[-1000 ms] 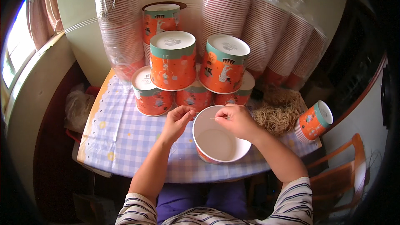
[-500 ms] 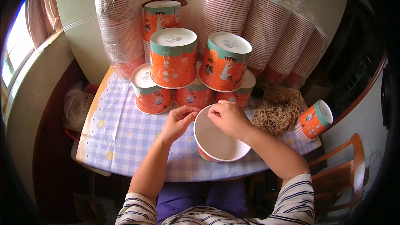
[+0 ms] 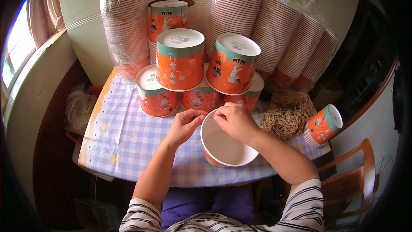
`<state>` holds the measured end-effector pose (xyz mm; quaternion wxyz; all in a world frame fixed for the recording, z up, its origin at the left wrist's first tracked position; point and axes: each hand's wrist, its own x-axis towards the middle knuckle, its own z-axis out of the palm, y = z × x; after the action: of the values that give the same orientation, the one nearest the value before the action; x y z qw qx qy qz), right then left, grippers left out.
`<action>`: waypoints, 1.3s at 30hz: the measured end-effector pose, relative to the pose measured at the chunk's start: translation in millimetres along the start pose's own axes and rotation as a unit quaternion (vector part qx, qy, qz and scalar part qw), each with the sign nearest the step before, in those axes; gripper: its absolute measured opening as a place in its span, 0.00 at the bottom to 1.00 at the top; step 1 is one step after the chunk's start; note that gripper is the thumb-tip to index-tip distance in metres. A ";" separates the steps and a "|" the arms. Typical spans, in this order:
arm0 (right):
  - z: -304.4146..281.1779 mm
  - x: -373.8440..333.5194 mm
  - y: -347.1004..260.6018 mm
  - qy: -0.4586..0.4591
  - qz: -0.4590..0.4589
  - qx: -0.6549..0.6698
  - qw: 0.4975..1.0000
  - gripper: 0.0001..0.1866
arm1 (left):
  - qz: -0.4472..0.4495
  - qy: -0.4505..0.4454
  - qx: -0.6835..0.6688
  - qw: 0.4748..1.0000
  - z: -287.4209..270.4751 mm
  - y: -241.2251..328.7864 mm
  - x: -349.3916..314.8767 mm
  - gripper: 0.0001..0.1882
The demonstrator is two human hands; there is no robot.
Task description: Organizing and preparing paper buckets for packaging by stacking them and attaching handles.
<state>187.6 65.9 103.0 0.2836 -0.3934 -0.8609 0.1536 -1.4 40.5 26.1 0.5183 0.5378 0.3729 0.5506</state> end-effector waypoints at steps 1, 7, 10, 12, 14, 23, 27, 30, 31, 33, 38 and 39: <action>0.1 0.0 0.6 -0.003 -0.001 -0.002 1.000 0.06 | -0.003 0.000 -0.001 1.000 0.1 -0.1 0.0 0.10; 5.4 0.8 2.7 -0.014 0.009 -0.014 1.000 0.06 | 0.016 -0.008 0.038 0.999 -2.4 -3.7 0.3 0.10; 4.9 1.4 1.6 -0.021 0.012 -0.013 1.000 0.06 | 0.045 0.008 0.111 0.993 1.4 0.3 0.6 0.11; 5.1 2.4 1.1 -0.023 0.012 -0.013 1.000 0.06 | 0.047 0.009 0.113 0.992 5.7 3.2 -0.3 0.11; 6.2 3.9 0.6 -0.028 0.018 -0.012 0.999 0.06 | 0.049 0.010 0.114 0.992 6.4 5.5 -0.9 0.11; 0.3 5.4 -9.2 -0.114 0.066 0.061 0.989 0.12 | 0.149 0.022 0.298 0.942 4.1 19.2 -5.9 0.08; -22.1 1.8 -30.1 -0.169 0.115 0.058 0.977 0.24 | -0.040 -0.051 0.035 0.997 -17.3 11.8 -3.7 0.07; -41.1 -23.1 -57.8 -0.199 0.038 -0.085 0.976 0.39 | -0.107 -0.101 -0.083 0.986 -29.3 12.1 -5.3 0.07; -43.8 -35.9 -65.1 -0.181 0.001 -0.135 0.974 0.42 | -0.139 -0.127 -0.154 0.970 -31.3 13.7 -6.7 0.07; -46.6 -54.7 -72.9 -0.188 -0.021 -0.124 0.974 0.37 | -0.138 -0.154 -0.160 0.965 -32.5 15.6 -7.5 0.07; -37.7 -78.6 -62.6 -0.120 -0.087 -0.168 0.975 0.18 | -0.158 -0.239 -0.184 0.940 -31.5 14.4 -9.0 0.06; -36.1 -79.3 -56.6 -0.101 -0.086 -0.193 0.972 0.17 | -0.163 -0.243 -0.194 0.936 -32.1 10.1 -8.2 0.05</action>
<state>218.1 -29.6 130.0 0.1256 -0.3479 -0.9291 -0.0015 -35.5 35.3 29.6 0.7699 0.4763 0.2042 0.3724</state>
